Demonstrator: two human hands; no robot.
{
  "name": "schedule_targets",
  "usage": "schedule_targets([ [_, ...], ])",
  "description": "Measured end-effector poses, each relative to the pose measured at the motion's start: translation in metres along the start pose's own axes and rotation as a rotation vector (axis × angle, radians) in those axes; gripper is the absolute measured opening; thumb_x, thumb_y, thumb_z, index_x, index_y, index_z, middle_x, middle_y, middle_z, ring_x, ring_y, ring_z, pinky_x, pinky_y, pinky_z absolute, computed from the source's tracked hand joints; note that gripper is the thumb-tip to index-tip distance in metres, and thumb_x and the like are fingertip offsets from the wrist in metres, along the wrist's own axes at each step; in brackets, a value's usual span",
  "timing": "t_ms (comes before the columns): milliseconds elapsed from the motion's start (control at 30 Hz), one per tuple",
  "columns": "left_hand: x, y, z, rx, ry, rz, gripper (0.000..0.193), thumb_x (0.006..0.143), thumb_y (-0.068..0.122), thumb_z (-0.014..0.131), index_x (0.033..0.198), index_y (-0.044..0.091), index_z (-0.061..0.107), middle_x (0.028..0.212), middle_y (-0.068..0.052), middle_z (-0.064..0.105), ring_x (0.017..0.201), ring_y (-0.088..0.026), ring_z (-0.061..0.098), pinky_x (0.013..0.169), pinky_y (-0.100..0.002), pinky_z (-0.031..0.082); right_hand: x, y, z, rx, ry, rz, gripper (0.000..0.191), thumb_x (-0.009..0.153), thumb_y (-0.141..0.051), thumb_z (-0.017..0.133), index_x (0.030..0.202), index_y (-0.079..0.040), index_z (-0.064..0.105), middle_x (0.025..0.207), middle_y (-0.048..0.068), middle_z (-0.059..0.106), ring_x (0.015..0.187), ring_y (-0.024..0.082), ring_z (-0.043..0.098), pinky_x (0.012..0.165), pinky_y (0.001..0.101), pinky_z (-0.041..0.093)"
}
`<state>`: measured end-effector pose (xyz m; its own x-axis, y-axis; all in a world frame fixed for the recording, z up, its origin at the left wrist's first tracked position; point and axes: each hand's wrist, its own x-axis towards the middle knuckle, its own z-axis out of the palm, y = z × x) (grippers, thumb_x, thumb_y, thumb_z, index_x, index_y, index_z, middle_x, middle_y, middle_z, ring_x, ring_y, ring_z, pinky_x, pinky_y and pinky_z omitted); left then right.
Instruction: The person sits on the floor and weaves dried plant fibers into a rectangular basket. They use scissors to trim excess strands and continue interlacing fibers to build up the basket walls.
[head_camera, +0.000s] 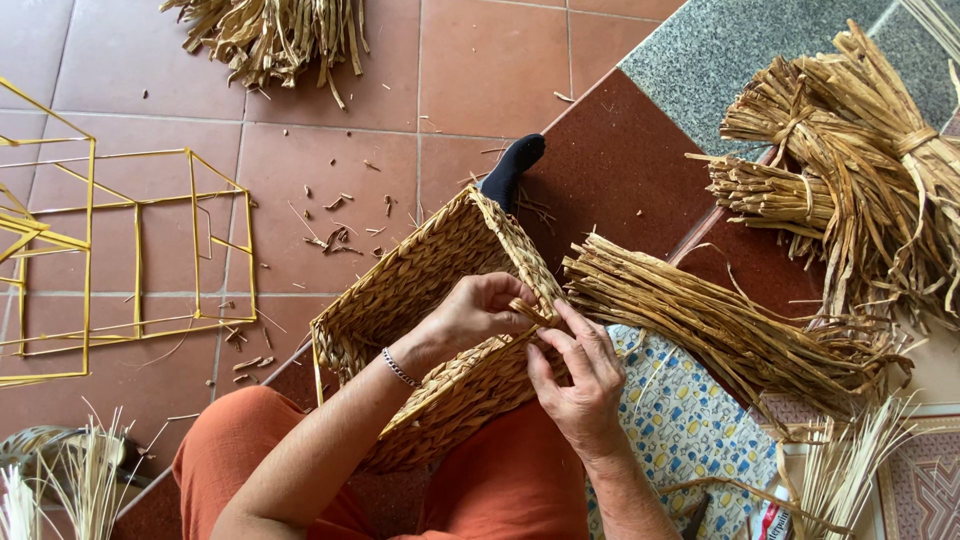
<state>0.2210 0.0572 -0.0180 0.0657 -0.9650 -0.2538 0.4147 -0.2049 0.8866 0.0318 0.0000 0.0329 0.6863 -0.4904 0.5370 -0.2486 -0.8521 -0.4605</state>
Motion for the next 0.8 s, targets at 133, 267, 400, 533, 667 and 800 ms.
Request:
schedule_targets([
  [133, -0.006, 0.002, 0.003, 0.185, 0.018, 0.059, 0.036, 0.091, 0.006, 0.073, 0.125, 0.000, 0.062, 0.114, -0.013, 0.075, 0.107, -0.019, 0.073, 0.096, -0.032, 0.061, 0.005, -0.006, 0.000, 0.003, -0.032, 0.084, 0.018, 0.081, -0.004, 0.080, 0.094, -0.004, 0.069, 0.128, 0.017, 0.068, 0.112, 0.031, 0.069, 0.093, 0.0372, 0.061],
  [267, -0.015, 0.003, 0.004, 0.222, -0.009, 0.141, 0.046, 0.089, 0.004, 0.073, 0.132, -0.001, 0.057, 0.120, -0.015, 0.074, 0.111, -0.019, 0.071, 0.098, -0.034, 0.062, 0.007, -0.005, 0.004, 0.028, -0.038, 0.145, 0.011, 0.081, -0.004, 0.077, 0.088, -0.005, 0.068, 0.125, 0.016, 0.070, 0.109, 0.029, 0.070, 0.092, 0.0384, 0.061],
  [400, -0.020, -0.002, 0.008, 0.113, 0.040, 0.136, 0.049, 0.088, 0.002, 0.074, 0.133, 0.002, 0.055, 0.114, -0.012, 0.072, 0.106, -0.016, 0.070, 0.095, -0.032, 0.061, 0.008, 0.006, 0.014, 0.074, 0.010, 0.055, 0.005, 0.087, -0.002, 0.067, 0.087, -0.002, 0.062, 0.126, 0.025, 0.068, 0.113, 0.029, 0.070, 0.095, 0.0404, 0.063],
  [533, -0.019, -0.011, 0.010, -0.040, 0.112, 0.130, 0.046, 0.089, 0.000, 0.074, 0.131, 0.003, 0.055, 0.103, -0.010, 0.069, 0.095, -0.014, 0.068, 0.090, -0.032, 0.060, -0.017, 0.015, 0.003, 0.074, 0.119, 0.020, 0.008, 0.091, 0.000, 0.057, 0.085, -0.006, 0.057, 0.128, 0.030, 0.066, 0.120, 0.035, 0.068, 0.101, 0.0453, 0.061],
  [667, -0.023, -0.015, 0.016, 0.036, 0.137, 0.169, 0.036, 0.091, 0.001, 0.073, 0.125, 0.001, 0.060, 0.104, -0.006, 0.069, 0.098, -0.014, 0.069, 0.094, -0.030, 0.062, -0.051, 0.017, -0.010, 0.256, 0.118, 0.155, 0.006, 0.090, 0.001, 0.061, 0.087, -0.004, 0.059, 0.105, 0.015, 0.075, 0.087, 0.018, 0.077, 0.071, 0.0288, 0.063],
  [800, -0.037, -0.003, 0.026, 0.408, 0.227, 0.347, 0.039, 0.089, 0.005, 0.077, 0.124, 0.004, 0.061, 0.115, -0.009, 0.068, 0.102, -0.015, 0.071, 0.094, -0.028, 0.062, -0.070, 0.008, -0.021, 0.240, 0.082, 0.324, 0.007, 0.085, 0.003, 0.066, 0.085, -0.004, 0.062, 0.096, 0.014, 0.078, 0.058, 0.012, 0.065, 0.048, 0.0238, 0.048],
])
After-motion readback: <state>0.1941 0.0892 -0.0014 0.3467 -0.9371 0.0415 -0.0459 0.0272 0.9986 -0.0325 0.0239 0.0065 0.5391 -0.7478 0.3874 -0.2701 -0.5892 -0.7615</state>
